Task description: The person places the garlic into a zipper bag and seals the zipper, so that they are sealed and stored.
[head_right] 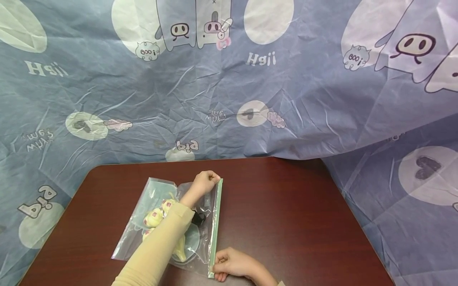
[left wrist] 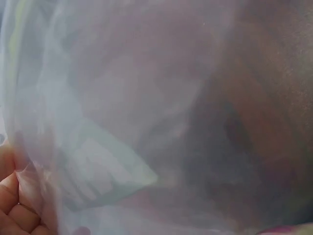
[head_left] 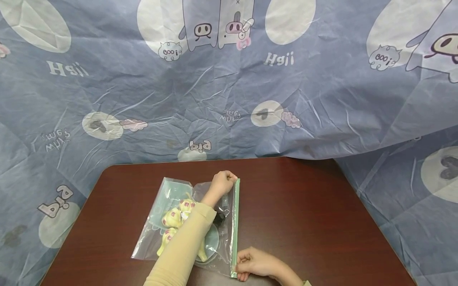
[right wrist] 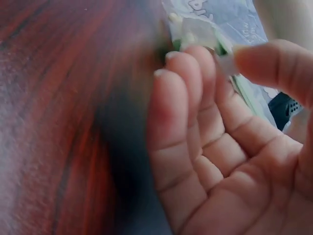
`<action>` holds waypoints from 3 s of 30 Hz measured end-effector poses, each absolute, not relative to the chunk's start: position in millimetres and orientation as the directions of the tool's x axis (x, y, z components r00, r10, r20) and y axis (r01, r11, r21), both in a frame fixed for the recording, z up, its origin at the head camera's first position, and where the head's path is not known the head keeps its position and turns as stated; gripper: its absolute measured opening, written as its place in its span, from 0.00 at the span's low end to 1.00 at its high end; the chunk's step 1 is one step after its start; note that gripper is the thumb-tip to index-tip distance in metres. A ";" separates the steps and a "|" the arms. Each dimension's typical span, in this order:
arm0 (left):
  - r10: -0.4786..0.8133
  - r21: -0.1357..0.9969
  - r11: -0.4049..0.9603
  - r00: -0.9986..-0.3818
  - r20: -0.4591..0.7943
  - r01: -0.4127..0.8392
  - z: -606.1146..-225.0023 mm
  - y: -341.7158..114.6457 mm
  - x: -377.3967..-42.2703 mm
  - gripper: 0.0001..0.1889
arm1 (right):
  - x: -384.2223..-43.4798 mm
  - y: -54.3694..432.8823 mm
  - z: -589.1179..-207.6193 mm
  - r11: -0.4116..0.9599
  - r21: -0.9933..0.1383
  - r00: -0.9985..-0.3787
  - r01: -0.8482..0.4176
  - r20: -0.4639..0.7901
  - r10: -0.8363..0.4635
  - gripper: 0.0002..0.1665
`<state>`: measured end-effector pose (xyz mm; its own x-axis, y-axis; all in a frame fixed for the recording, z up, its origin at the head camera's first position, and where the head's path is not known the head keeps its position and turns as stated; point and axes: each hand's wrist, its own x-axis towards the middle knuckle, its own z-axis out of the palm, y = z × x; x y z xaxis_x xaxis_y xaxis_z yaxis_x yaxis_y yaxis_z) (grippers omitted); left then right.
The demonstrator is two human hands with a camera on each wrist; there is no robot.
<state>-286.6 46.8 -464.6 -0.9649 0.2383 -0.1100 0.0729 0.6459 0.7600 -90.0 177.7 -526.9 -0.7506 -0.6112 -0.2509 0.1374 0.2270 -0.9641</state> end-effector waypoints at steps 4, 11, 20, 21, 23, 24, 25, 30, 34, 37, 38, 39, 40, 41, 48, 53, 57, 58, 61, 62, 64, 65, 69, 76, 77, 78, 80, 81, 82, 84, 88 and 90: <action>0.245 0.756 0.652 -0.960 -0.134 0.061 -466.0 46.7 -286.2 0.08 | -89.2 177.8 -526.1 0.236 -0.962 -0.732 0.137 -0.259 -0.630 0.14; 0.261 0.753 0.654 -0.955 -0.141 0.067 -467.0 44.9 -284.6 0.09 | -89.6 179.1 -522.2 0.271 -0.953 -0.730 0.135 -0.281 -0.623 0.12; 0.271 0.759 0.643 -0.958 -0.098 0.104 -467.7 45.6 -284.0 0.08 | -108.9 180.1 -520.5 0.243 -0.961 -0.888 0.135 -0.226 -0.400 0.13; 0.271 0.761 0.639 -0.958 -0.093 0.107 -468.1 45.8 -283.7 0.08 | -112.2 179.3 -519.7 0.232 -0.963 -0.910 0.138 -0.215 -0.353 0.14; 0.270 0.770 0.628 -0.959 -0.083 0.110 -469.0 46.4 -282.9 0.08 | -118.3 177.4 -518.2 0.213 -0.967 -0.945 0.141 -0.195 -0.264 0.15; 0.271 0.773 0.623 -0.960 -0.073 0.117 -469.3 46.5 -282.4 0.08 | -120.7 176.4 -517.6 0.209 -0.968 -0.957 0.141 -0.187 -0.222 0.16; 0.271 0.779 0.616 -0.960 -0.070 0.117 -469.6 46.8 -281.9 0.08 | -122.8 175.4 -516.7 0.205 -0.968 -0.966 0.143 -0.182 -0.184 0.16; 0.272 0.797 0.581 -0.962 -0.003 0.162 -468.0 47.7 -279.4 0.08 | -128.5 172.0 -514.1 0.202 -0.964 -0.979 0.171 -0.189 -0.071 0.16; 0.266 0.806 0.557 -0.962 0.058 0.203 -465.1 47.3 -277.0 0.07 | -130.5 171.2 -514.8 0.221 -0.959 -0.982 0.179 -0.189 -0.024 0.15; 0.256 0.804 0.547 -0.961 0.106 0.234 -462.6 47.5 -274.9 0.06 | -132.4 171.7 -515.6 0.244 -0.953 -0.983 0.177 -0.181 0.005 0.14; 0.252 0.802 0.545 -0.960 0.123 0.246 -461.7 47.5 -274.3 0.06 | -133.2 172.0 -516.0 0.254 -0.951 -0.984 0.177 -0.179 0.015 0.14; 0.248 0.800 0.543 -0.959 0.137 0.255 -460.5 47.5 -273.5 0.07 | -134.1 172.4 -516.5 0.266 -0.947 -0.984 0.178 -0.178 0.026 0.14; 0.245 0.802 0.538 -0.959 0.145 0.259 -459.2 47.3 -272.6 0.07 | -135.0 172.9 -517.0 0.278 -0.943 -0.984 0.180 -0.177 0.037 0.13; 0.244 0.808 0.528 -0.958 0.149 0.260 -457.6 46.9 -271.7 0.07 | -136.1 173.6 -517.7 0.291 -0.939 -0.983 0.182 -0.176 0.048 0.13; 0.272 0.841 0.467 -0.949 0.158 0.273 -442.0 35.8 -259.0 0.07 | -144.9 180.4 -521.0 0.372 -0.906 -0.977 0.204 -0.164 0.136 0.09; 0.297 0.833 0.467 -0.939 0.170 0.299 -435.0 14.4 -246.3 0.07 | -150.9 189.0 -521.0 0.414 -0.879 -0.967 0.238 -0.175 0.184 0.09; 0.281 0.832 0.480 -0.948 0.153 0.277 -438.3 -8.4 -239.4 0.07 | -156.4 199.1 -521.9 0.447 -0.861 -0.965 0.242 -0.167 0.200 0.10; 0.272 0.831 0.483 -0.949 0.157 0.276 -440.2 -14.2 -238.2 0.07 | -157.7 201.6 -522.5 0.450 -0.860 -0.965 0.240 -0.163 0.204 0.11; 0.230 0.843 0.487 -0.965 0.129 0.229 -448.1 -31.1 -235.4 0.07 | -160.9 208.1 -522.9 0.477 -0.850 -0.969 0.221 -0.135 0.209 0.11; 0.214 0.845 0.489 -0.969 0.125 0.217 -451.2 -36.5 -234.9 0.07 | -161.9 209.9 -523.0 0.482 -0.848 -0.968 0.221 -0.131 0.214 0.11; 0.179 0.841 0.503 -0.976 0.122 0.197 -457.9 -47.7 -234.1 0.08 | -164.4 212.6 -523.8 0.498 -0.834 -0.964 0.237 -0.140 0.224 0.11; 0.155 0.842 0.512 -0.982 0.104 0.171 -460.8 -53.3 -233.8 0.08 | -165.9 213.6 -524.0 0.515 -0.822 -0.964 0.241 -0.141 0.227 0.12; 0.071 0.818 0.568 -0.996 0.057 0.087 -471.4 -74.5 -232.5 0.10 | -170.9 217.6 -525.4 0.555 -0.782 -0.953 0.285 -0.167 0.254 0.11; -0.051 0.776 0.630 -0.999 0.004 -0.029 -488.2 -104.6 -228.3 0.13 | -176.0 223.7 -528.2 0.559 -0.765 -0.938 0.318 -0.171 0.300 0.11; -0.066 0.772 0.634 -0.998 -0.009 -0.049 -490.5 -107.8 -227.8 0.14 | -176.5 224.1 -528.2 0.559 -0.764 -0.937 0.321 -0.172 0.303 0.11; -0.081 0.765 0.641 -0.997 -0.021 -0.068 -493.1 -110.9 -227.4 0.16 | -177.2 224.5 -528.5 0.557 -0.765 -0.936 0.324 -0.173 0.306 0.11; -0.102 0.753 0.650 -0.993 -0.054 -0.108 -498.3 -116.5 -226.0 0.20 | -178.6 225.3 -528.8 0.552 -0.768 -0.935 0.325 -0.175 0.308 0.11; -0.111 0.748 0.652 -0.991 -0.068 -0.125 -500.8 -118.9 -225.4 0.22 | -179.2 225.5 -528.7 0.551 -0.768 -0.934 0.326 -0.174 0.310 0.11; -0.122 0.745 0.652 -0.989 -0.080 -0.141 -503.3 -120.9 -225.0 0.24 | -179.6 226.2 -528.3 0.550 -0.769 -0.934 0.326 -0.172 0.312 0.11; -0.135 0.738 0.654 -0.985 -0.106 -0.169 -508.0 -124.4 -224.1 0.26 | -180.7 227.6 -528.0 0.549 -0.770 -0.933 0.325 -0.166 0.319 0.11; -0.121 0.719 0.665 -0.979 -0.162 -0.201 -515.0 -129.9 -222.9 0.24 | -182.3 230.7 -527.9 0.552 -0.767 -0.930 0.328 -0.158 0.333 0.12; -0.105 0.713 0.670 -0.977 -0.185 -0.207 -516.4 -131.5 -222.2 0.21 | -183.0 232.0 -528.5 0.560 -0.760 -0.929 0.330 -0.154 0.338 0.12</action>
<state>-222.2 -131.5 -516.4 -0.9772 -0.1051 -0.1845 -0.2067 0.6700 0.7131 -183.0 232.0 -528.5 -0.9286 0.3375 -0.1540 0.3296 0.5599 -0.7602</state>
